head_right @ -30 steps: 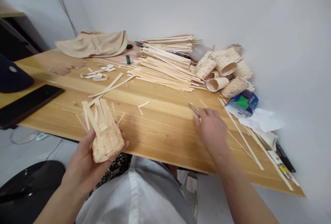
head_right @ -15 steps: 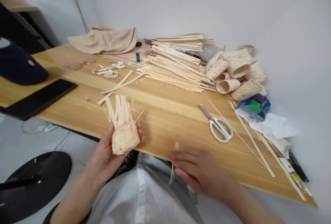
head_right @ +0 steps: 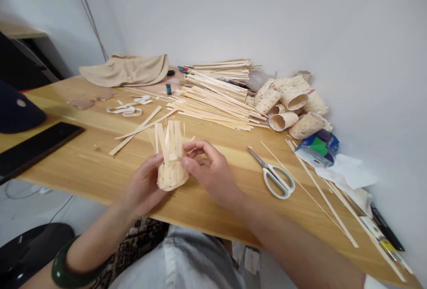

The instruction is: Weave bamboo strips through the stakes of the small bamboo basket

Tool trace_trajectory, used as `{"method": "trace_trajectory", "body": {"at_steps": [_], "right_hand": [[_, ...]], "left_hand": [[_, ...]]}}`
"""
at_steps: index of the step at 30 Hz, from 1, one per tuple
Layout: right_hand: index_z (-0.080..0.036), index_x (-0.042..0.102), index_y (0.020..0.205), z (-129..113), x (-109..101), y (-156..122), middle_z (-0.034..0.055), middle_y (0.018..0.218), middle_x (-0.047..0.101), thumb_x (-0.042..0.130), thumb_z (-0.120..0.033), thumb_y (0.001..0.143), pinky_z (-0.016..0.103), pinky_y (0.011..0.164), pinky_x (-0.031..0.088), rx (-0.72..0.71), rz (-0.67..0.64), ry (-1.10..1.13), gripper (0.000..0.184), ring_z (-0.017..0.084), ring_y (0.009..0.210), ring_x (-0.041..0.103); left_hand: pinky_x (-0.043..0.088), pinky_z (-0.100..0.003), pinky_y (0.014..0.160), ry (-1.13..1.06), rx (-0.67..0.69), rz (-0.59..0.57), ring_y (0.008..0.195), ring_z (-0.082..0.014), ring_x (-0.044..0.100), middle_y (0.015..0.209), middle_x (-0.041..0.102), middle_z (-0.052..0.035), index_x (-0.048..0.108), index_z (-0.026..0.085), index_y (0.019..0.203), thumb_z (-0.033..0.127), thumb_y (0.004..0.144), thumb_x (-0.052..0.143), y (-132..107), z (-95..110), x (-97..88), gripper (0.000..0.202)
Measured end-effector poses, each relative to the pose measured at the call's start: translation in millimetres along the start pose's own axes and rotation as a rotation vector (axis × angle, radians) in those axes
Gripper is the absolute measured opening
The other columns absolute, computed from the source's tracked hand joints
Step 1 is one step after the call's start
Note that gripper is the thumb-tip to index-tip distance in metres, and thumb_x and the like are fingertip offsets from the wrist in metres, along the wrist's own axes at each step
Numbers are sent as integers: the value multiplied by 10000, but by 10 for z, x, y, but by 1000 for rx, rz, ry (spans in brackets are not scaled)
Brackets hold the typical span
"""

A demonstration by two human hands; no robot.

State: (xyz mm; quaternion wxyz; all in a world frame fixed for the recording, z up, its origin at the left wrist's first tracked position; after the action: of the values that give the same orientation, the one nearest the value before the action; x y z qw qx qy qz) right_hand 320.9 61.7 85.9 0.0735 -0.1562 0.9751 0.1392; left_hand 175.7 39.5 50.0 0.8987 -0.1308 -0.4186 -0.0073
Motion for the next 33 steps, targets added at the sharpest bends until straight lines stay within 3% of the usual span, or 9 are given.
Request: {"method": "trace_trajectory", "body": {"at_steps": [5,7,10,12,15,18,26,30,33], "right_hand": [[-231,669,1070,145,-114,284,27,993,633,734,-344,831,295,799,574,6,14,76,273,153,862,616],[-229,656,999,188,-208,348,20,960,616,737,-352,826,298,781,565,-12,60,59,227,153,836,601],[-226,631,883,249,-337,404,9,906,583,719,-342,834,285,745,540,-81,178,-11,154,145,794,568],[-227,629,854,308,-387,413,11,903,583,701,-314,845,278,731,528,-102,250,-56,114,144,795,569],[-229,628,849,406,-397,404,16,902,600,685,-286,862,272,693,521,-76,292,-75,81,146,788,579],[-234,620,838,450,-373,394,11,879,594,680,-285,880,276,678,523,-63,304,-103,89,148,780,579],[-240,623,854,380,-304,419,14,883,607,678,-251,915,272,651,544,-135,308,-221,83,145,777,580],[-239,638,870,361,-274,391,11,889,604,685,-221,926,261,628,544,-197,292,-276,75,138,768,572],[-235,663,940,369,-272,381,20,944,615,666,-189,933,271,656,555,-229,270,-299,47,136,787,579]], "left_hand": [[571,-304,818,135,-57,-133,973,-274,746,964,809,-112,800,141,901,375,772,816,444,75,66,268],[562,-309,815,224,-50,-121,990,-281,735,1028,793,-124,790,144,988,393,775,830,607,96,85,330],[554,-317,833,413,125,17,1031,-267,706,1240,716,-115,721,209,1223,330,695,911,798,170,88,575],[550,-350,916,530,290,20,1154,-272,657,1426,606,-98,673,272,1290,298,677,924,859,223,118,662],[518,-371,1031,628,478,-107,1326,-284,561,1503,532,-60,741,281,1095,279,770,856,868,270,181,345],[437,-393,1151,725,502,-185,1430,-299,471,1383,608,-82,797,247,849,263,842,787,862,282,179,21],[547,-424,1056,673,381,-267,1475,-357,419,1526,494,-83,816,270,878,243,721,886,871,281,77,174],[467,-438,1152,718,391,-255,1436,-346,489,1485,553,-86,826,257,801,272,803,826,838,311,106,14],[410,-445,1197,726,398,-220,1380,-348,552,1468,583,-86,827,246,746,287,817,819,839,319,100,82]]}}
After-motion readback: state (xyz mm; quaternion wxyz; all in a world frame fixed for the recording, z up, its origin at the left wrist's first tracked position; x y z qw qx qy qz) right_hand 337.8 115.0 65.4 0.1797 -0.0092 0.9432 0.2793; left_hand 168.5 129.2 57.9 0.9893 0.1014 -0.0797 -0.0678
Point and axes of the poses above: each hand's wrist, its own y-axis towards the middle knuckle, its own x-axis out of the palm, z = x × y, the point moved 3 cm from there along y, towards the middle knuckle
